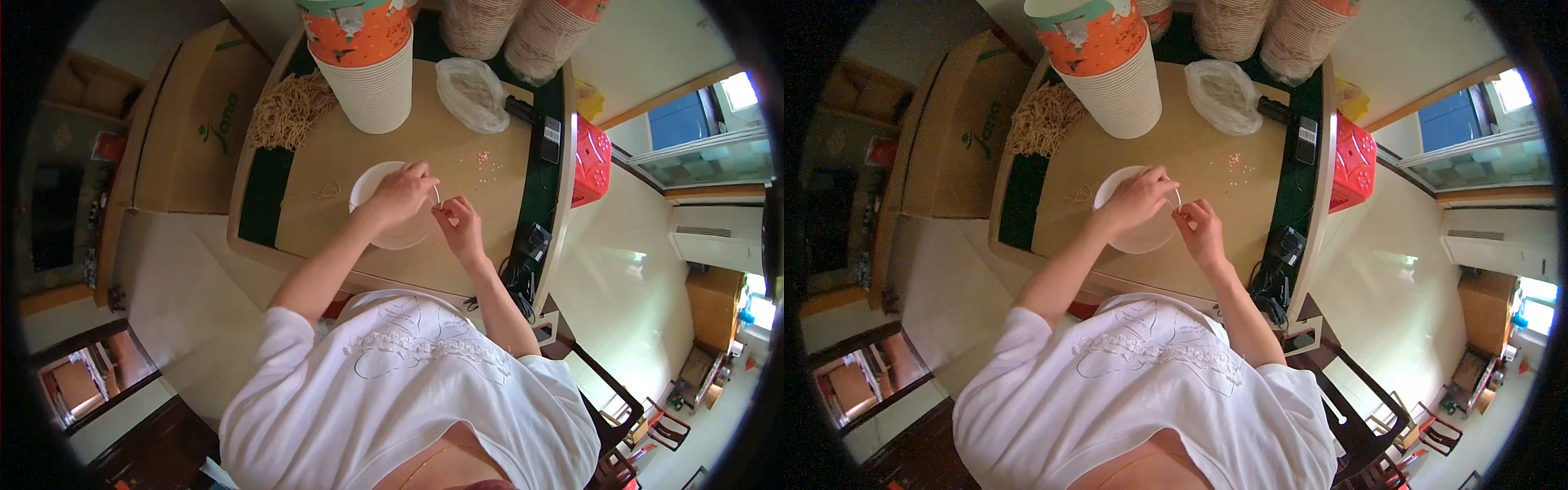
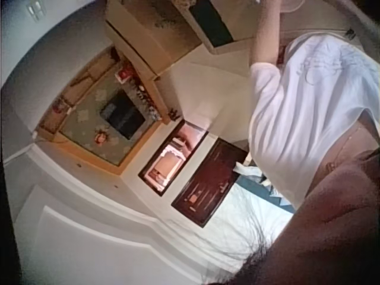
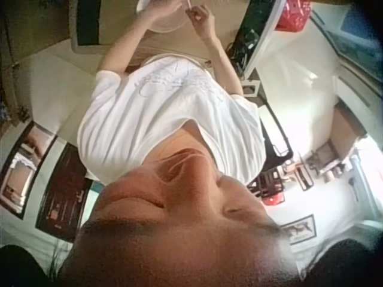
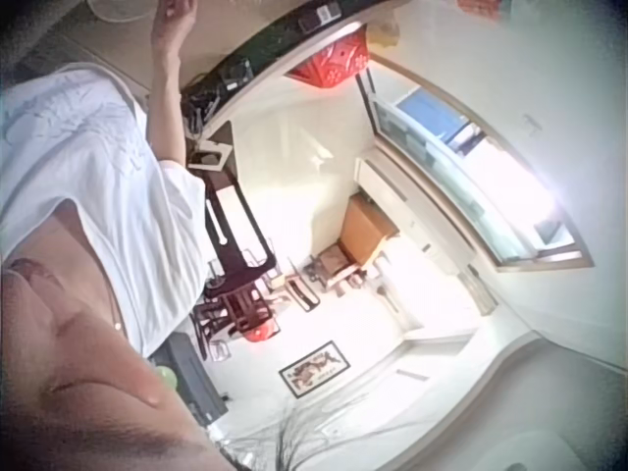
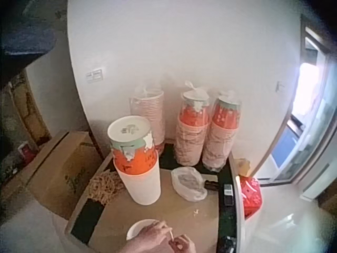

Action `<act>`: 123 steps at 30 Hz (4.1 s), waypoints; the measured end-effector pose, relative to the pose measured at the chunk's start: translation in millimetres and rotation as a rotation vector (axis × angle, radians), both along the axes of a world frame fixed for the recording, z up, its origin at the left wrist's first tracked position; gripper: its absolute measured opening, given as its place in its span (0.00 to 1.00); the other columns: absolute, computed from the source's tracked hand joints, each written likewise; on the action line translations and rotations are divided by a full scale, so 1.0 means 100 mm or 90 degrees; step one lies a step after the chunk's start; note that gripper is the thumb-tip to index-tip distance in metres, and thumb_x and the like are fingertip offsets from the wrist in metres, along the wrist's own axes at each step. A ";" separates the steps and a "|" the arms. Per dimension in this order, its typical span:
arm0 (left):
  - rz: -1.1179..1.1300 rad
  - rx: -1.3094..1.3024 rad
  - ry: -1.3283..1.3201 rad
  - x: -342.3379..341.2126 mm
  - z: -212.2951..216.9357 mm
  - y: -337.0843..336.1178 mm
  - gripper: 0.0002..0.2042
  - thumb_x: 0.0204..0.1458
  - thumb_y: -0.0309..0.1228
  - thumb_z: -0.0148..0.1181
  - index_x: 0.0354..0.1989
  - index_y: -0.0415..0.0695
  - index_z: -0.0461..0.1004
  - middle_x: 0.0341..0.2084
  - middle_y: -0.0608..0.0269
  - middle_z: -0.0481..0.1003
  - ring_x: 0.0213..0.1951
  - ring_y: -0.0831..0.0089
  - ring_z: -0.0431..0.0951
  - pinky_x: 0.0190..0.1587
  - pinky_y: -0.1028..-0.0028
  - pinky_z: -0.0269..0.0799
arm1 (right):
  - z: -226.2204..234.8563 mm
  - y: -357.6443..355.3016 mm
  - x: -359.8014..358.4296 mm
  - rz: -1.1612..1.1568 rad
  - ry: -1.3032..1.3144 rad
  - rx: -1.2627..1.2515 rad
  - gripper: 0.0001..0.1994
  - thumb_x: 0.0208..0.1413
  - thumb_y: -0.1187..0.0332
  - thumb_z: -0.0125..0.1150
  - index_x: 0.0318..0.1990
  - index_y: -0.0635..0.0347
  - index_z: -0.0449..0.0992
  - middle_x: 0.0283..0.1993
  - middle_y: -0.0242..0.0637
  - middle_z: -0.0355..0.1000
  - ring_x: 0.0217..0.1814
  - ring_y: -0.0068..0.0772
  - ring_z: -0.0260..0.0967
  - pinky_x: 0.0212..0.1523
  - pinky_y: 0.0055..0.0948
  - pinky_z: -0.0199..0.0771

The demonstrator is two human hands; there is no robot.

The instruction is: The recorder is seen placing stacks of paper cups into plastic bags and securing the bags with rubber bands.

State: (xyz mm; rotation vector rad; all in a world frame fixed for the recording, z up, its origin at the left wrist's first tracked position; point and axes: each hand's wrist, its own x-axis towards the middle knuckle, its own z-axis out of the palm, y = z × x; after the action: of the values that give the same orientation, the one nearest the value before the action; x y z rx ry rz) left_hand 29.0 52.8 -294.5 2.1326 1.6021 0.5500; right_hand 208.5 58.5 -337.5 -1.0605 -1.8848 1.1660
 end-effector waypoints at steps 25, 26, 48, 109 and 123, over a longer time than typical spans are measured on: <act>0.185 -0.541 -0.622 -0.26 -0.44 -0.11 0.11 0.57 0.36 0.50 0.29 0.43 0.74 0.29 0.66 0.76 0.30 0.80 0.75 0.34 0.79 0.70 | -0.13 -0.13 0.04 -0.032 0.064 -0.304 0.09 0.54 0.69 0.57 0.39 0.65 0.76 0.29 0.35 0.75 0.31 0.20 0.69 0.34 0.21 0.70; 0.184 -0.541 -0.623 -0.25 -0.44 -0.13 0.11 0.57 0.36 0.50 0.29 0.43 0.74 0.29 0.66 0.76 0.30 0.80 0.75 0.34 0.79 0.70 | -0.14 -0.11 0.03 -0.005 0.028 -0.288 0.09 0.55 0.69 0.57 0.39 0.65 0.76 0.30 0.34 0.74 0.31 0.19 0.68 0.34 0.20 0.69; 0.488 -0.553 -1.230 -0.09 -1.12 -0.12 0.08 0.55 0.30 0.47 0.25 0.44 0.68 0.36 0.54 0.76 0.40 0.64 0.75 0.46 0.57 0.72 | -0.16 -0.05 -0.16 0.018 -0.069 -0.140 0.07 0.48 0.68 0.62 0.29 0.64 0.75 0.25 0.35 0.71 0.26 0.23 0.65 0.28 0.25 0.66; 0.256 -0.357 -1.365 -0.04 -0.80 -0.25 0.10 0.54 0.38 0.56 0.26 0.47 0.70 0.44 0.67 0.71 0.46 0.71 0.70 0.52 0.55 0.67 | -0.06 -0.12 -0.19 0.065 -0.076 0.023 0.06 0.44 0.72 0.63 0.31 0.62 0.75 0.32 0.43 0.72 0.32 0.41 0.71 0.32 0.32 0.72; 0.278 -0.407 -1.305 0.01 -0.77 -0.31 0.10 0.54 0.43 0.55 0.31 0.51 0.69 0.48 0.64 0.70 0.51 0.69 0.67 0.43 0.57 0.70 | -0.18 -0.12 -0.22 -0.038 -0.020 -0.041 0.03 0.49 0.73 0.56 0.31 0.59 0.71 0.25 0.44 0.71 0.25 0.43 0.70 0.28 0.34 0.69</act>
State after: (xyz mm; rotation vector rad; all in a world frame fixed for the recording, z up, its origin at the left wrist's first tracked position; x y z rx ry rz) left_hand 29.5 21.9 -371.0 0.0668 0.6095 1.3512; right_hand 186.6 46.6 -355.0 -1.1681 -1.8377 1.1902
